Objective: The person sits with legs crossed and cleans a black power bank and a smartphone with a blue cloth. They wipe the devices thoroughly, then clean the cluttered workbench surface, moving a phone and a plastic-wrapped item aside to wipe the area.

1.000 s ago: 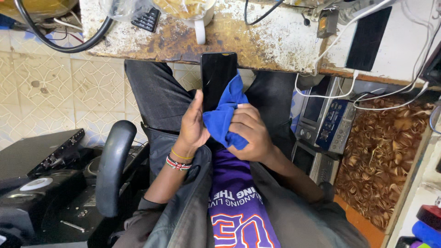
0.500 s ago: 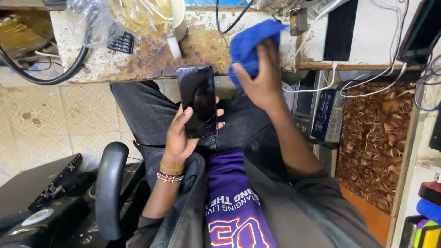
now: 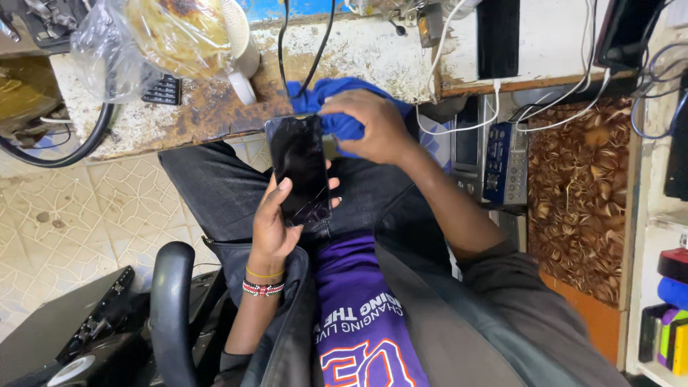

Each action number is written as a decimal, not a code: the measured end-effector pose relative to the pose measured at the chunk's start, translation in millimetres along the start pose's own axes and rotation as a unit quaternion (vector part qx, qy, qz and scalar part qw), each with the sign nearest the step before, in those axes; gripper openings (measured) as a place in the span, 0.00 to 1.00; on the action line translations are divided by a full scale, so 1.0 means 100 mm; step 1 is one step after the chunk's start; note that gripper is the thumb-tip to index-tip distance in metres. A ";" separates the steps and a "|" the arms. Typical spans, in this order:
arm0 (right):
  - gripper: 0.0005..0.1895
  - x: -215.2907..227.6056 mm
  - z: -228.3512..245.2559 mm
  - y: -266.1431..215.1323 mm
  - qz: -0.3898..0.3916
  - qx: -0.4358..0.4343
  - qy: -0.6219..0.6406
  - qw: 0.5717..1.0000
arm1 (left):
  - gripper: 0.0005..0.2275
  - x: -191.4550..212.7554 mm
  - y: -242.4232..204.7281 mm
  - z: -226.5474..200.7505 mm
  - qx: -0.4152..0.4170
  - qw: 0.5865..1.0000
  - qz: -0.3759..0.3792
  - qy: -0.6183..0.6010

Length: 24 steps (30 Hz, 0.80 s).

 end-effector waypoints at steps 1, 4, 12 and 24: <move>0.23 -0.02 0.01 -0.08 -0.035 -0.012 0.054 0.998 | 0.23 0.04 0.01 0.02 -0.017 1.000 0.007 0.015; 0.19 -0.06 0.17 -0.30 -0.034 -0.080 0.238 0.968 | 0.21 0.06 -0.01 -0.01 -0.018 0.999 -0.039 0.022; 0.26 -0.37 0.42 -0.95 0.195 -0.218 0.343 0.893 | 0.20 -0.09 0.08 0.05 -0.077 0.991 -0.081 0.070; 0.13 -0.59 0.19 -1.40 -0.029 -0.297 0.452 0.840 | 0.28 -0.14 0.38 0.27 -0.064 0.990 -0.016 0.128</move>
Point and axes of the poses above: each hand's wrist, its own y-axis towards the middle knuckle, its own x-axis out of the back of the hand, z = x × y, the point moved 3 cm from there along y, towards the middle knuckle
